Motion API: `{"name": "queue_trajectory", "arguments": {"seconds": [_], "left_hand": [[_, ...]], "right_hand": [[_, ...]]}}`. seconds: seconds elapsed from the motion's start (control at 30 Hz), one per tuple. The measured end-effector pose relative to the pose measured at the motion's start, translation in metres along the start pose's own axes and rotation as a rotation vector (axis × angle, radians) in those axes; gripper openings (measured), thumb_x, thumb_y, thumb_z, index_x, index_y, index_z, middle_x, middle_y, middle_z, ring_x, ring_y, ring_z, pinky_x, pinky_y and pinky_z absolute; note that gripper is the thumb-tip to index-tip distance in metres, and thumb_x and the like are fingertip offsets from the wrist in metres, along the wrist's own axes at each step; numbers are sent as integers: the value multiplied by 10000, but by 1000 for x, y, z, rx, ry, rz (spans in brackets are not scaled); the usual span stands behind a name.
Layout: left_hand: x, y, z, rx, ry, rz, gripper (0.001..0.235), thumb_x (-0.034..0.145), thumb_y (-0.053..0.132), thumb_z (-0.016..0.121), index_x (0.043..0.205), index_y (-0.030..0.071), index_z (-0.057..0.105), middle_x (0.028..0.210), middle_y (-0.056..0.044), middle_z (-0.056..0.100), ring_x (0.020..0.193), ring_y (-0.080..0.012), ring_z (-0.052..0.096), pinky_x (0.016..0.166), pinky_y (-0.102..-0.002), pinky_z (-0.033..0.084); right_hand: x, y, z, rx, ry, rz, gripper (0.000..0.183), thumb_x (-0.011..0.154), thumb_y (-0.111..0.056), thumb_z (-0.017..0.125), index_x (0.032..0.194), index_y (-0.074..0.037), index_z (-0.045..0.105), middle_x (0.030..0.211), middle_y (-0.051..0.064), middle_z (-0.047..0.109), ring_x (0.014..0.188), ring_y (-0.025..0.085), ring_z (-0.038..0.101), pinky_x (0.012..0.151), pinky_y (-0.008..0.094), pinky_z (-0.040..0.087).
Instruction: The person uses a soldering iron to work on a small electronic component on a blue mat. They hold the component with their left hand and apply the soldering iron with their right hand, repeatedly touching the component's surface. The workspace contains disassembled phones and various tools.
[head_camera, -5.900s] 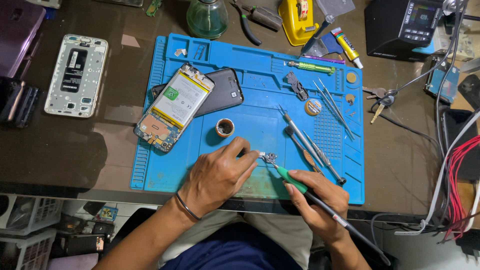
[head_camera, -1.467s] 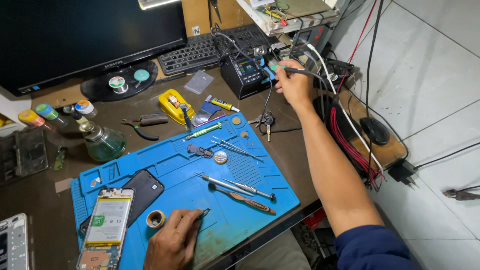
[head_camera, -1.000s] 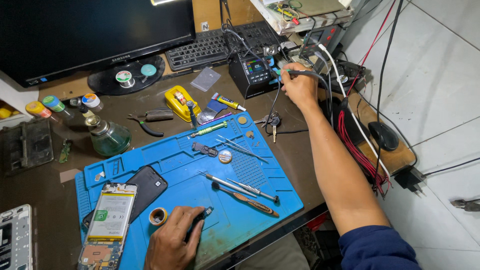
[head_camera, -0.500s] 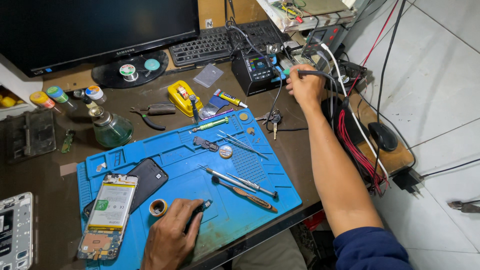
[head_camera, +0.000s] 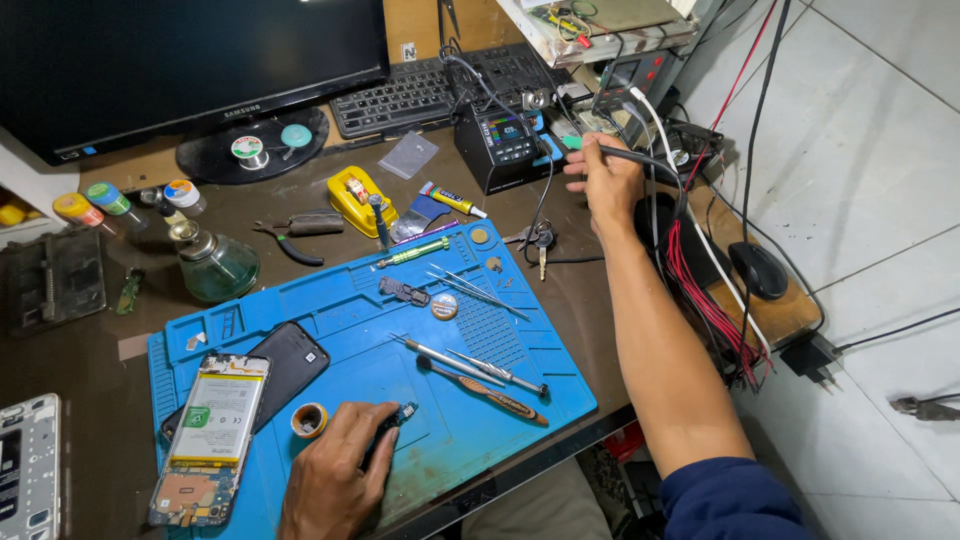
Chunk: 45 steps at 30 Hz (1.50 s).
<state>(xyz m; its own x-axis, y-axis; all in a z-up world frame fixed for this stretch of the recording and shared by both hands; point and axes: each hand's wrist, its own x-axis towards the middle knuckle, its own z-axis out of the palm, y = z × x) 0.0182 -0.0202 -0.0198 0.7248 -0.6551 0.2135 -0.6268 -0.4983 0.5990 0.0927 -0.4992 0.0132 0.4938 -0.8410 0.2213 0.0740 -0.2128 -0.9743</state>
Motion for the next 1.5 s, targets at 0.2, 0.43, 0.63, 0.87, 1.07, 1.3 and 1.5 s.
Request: {"name": "queue_trajectory", "arguments": {"seconds": [0.2, 0.43, 0.63, 0.87, 1.07, 1.3, 1.5], "left_hand": [[0, -2, 1, 8, 12, 35, 309, 944, 255, 683, 1246, 193, 690, 1081, 17, 698, 919, -198, 717, 742, -384, 613], [0, 0, -1, 28, 33, 59, 286, 957, 264, 660, 1235, 201, 688, 1063, 23, 691, 915, -197, 706, 727, -380, 592], [0, -1, 0, 23, 19, 42, 309, 947, 266, 678, 1249, 200, 690, 1081, 19, 693, 914, -203, 715, 734, -394, 612], [1, -2, 2, 21, 25, 40, 307, 946, 269, 678, 1245, 198, 693, 1080, 19, 698, 908, -200, 717, 732, -386, 615], [0, -1, 1, 21, 33, 45, 308, 947, 266, 676, 1246, 194, 693, 1077, 19, 696, 902, -203, 716, 721, -392, 613], [0, 0, 1, 22, 46, 63, 301, 953, 259, 669, 1246, 192, 690, 1072, 11, 688, 918, -218, 706, 747, -393, 596], [1, 0, 0, 21, 39, 65, 311, 945, 248, 684, 1250, 189, 690, 1073, 16, 694, 901, -204, 715, 732, -385, 610]], "right_hand": [[0, 3, 7, -42, -12, 49, 181, 991, -175, 602, 1051, -53, 721, 812, 114, 763, 628, 147, 742, 484, 245, 607], [1, 11, 5, -16, 56, -4, 238, 994, -246, 632, 1091, -46, 716, 777, 121, 760, 596, 149, 739, 475, 252, 608], [3, 9, 4, 24, 34, -40, 262, 987, -245, 649, 1130, -30, 695, 799, 144, 772, 613, 162, 756, 466, 252, 612], [-9, -5, 6, -221, -126, -57, 177, 998, -211, 654, 1138, -129, 726, 874, 62, 769, 730, 100, 746, 544, 227, 623], [-11, -4, 1, -268, -117, -147, 268, 999, -240, 651, 1234, -126, 713, 978, 70, 788, 839, 126, 784, 534, 245, 625], [-19, -15, 2, -361, -144, -89, 272, 994, -292, 658, 1221, -161, 733, 1000, 54, 805, 882, 110, 796, 568, 267, 648], [-26, 3, 0, -297, -117, -160, 270, 1018, -304, 639, 1237, -173, 727, 990, 33, 790, 866, 98, 763, 557, 237, 600]]}}
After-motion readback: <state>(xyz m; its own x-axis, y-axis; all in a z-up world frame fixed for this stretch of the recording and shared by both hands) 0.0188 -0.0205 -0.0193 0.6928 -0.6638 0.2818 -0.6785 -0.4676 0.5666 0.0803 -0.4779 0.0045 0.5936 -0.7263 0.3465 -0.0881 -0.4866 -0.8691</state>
